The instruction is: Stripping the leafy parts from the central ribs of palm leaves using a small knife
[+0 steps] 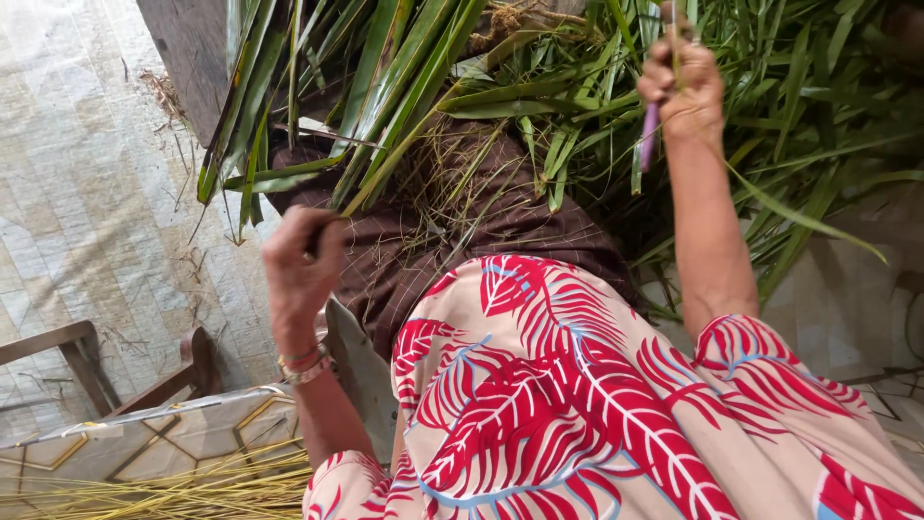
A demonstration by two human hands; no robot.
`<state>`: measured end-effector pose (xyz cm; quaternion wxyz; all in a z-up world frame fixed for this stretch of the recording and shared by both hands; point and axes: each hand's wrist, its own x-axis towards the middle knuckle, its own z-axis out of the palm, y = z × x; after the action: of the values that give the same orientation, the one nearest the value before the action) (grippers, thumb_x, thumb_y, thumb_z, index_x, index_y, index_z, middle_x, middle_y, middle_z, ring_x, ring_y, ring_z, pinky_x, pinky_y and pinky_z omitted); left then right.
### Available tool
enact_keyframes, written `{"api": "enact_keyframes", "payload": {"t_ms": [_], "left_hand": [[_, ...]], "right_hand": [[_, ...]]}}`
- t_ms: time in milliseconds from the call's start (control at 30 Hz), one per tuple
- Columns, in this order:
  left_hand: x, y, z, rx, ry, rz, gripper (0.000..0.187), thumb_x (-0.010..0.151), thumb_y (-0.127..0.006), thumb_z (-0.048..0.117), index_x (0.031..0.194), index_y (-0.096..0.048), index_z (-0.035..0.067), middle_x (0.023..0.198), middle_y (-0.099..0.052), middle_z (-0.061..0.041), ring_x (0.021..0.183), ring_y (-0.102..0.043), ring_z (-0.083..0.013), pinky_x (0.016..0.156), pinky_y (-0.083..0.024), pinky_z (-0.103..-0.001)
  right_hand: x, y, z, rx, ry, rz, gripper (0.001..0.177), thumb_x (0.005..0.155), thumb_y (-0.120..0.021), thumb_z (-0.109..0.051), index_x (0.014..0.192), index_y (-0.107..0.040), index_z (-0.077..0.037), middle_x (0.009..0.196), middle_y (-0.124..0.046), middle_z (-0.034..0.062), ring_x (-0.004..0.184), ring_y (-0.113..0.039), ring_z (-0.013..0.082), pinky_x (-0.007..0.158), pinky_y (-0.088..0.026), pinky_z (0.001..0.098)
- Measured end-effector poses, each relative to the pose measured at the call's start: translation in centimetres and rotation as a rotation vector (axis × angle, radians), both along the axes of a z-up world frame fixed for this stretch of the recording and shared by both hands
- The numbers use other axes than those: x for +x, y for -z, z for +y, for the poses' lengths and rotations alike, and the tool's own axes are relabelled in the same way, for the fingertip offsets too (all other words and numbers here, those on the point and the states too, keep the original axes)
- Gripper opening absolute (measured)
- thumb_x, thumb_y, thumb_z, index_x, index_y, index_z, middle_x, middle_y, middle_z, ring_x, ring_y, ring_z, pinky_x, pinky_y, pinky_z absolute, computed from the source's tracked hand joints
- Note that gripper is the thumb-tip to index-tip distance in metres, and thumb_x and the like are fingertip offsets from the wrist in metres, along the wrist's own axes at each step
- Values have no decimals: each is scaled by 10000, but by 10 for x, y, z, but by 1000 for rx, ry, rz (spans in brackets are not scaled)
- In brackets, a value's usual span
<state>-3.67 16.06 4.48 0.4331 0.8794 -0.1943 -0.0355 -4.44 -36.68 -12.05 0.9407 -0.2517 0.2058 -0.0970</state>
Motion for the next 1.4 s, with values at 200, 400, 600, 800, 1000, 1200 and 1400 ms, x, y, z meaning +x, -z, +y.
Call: {"api": "enact_keyframes", "payload": {"t_ms": [200, 400, 600, 800, 1000, 1200, 1400], "left_hand": [[21, 23, -19, -394, -317, 35, 89, 997, -708, 18, 1067, -669, 56, 897, -686, -51, 645, -534, -83, 520, -459, -196], [36, 18, -150, -870, -314, 95, 104, 982, -687, 76, 1069, -631, 87, 891, -698, -51, 732, -707, -146, 627, -646, -253], [5, 36, -205, -973, -379, 304, 139, 942, -774, 194, 1017, -701, 103, 897, -734, -52, 774, -705, -103, 673, -600, -254], [13, 21, -187, -1015, -362, 301, 178, 973, -705, 199, 1045, -670, 40, 851, -710, -52, 732, -694, -137, 694, -586, -257], [3, 28, -209, -946, -399, 267, 137, 983, -690, 160, 999, -665, 26, 917, -712, -28, 785, -600, -66, 720, -508, -204], [1, 30, -200, -921, -360, 256, 146, 956, -713, 201, 997, -669, 68, 801, -707, -31, 675, -654, -108, 625, -566, -227], [0, 39, -185, -990, -377, 194, 112, 944, -730, 152, 1003, -682, 70, 840, -719, -42, 700, -670, -128, 655, -613, -250]], "right_hand": [[-3, -115, 70, -405, -49, 278, 169, 1094, -637, -74, 1190, -768, -121, 694, -648, -8, 425, -509, 58, 333, -412, 172], [-37, -149, 192, -31, -548, -26, 436, 904, -743, -7, 1321, -636, 64, 703, -718, 98, 378, -505, 86, 291, -356, 192], [-25, -106, 199, -29, -343, -117, 381, 1012, -576, -18, 1389, -604, -68, 648, -659, 132, 352, -503, 122, 301, -397, 228], [-11, -97, 165, -60, -283, -136, 344, 1004, -708, -61, 1345, -667, -32, 720, -702, 73, 431, -525, 113, 342, -378, 232], [-21, -123, 206, -56, -340, -31, 240, 980, -686, -32, 1219, -686, -48, 732, -636, 46, 447, -440, 69, 376, -331, 200], [-10, -85, 175, 183, -301, -18, 282, 990, -705, -66, 1272, -696, -59, 734, -670, 60, 438, -436, 84, 367, -277, 220], [-4, -22, 114, 136, -209, -127, 290, 1069, -626, -97, 1355, -674, -88, 803, -734, 61, 429, -481, 91, 351, -337, 252]]}}
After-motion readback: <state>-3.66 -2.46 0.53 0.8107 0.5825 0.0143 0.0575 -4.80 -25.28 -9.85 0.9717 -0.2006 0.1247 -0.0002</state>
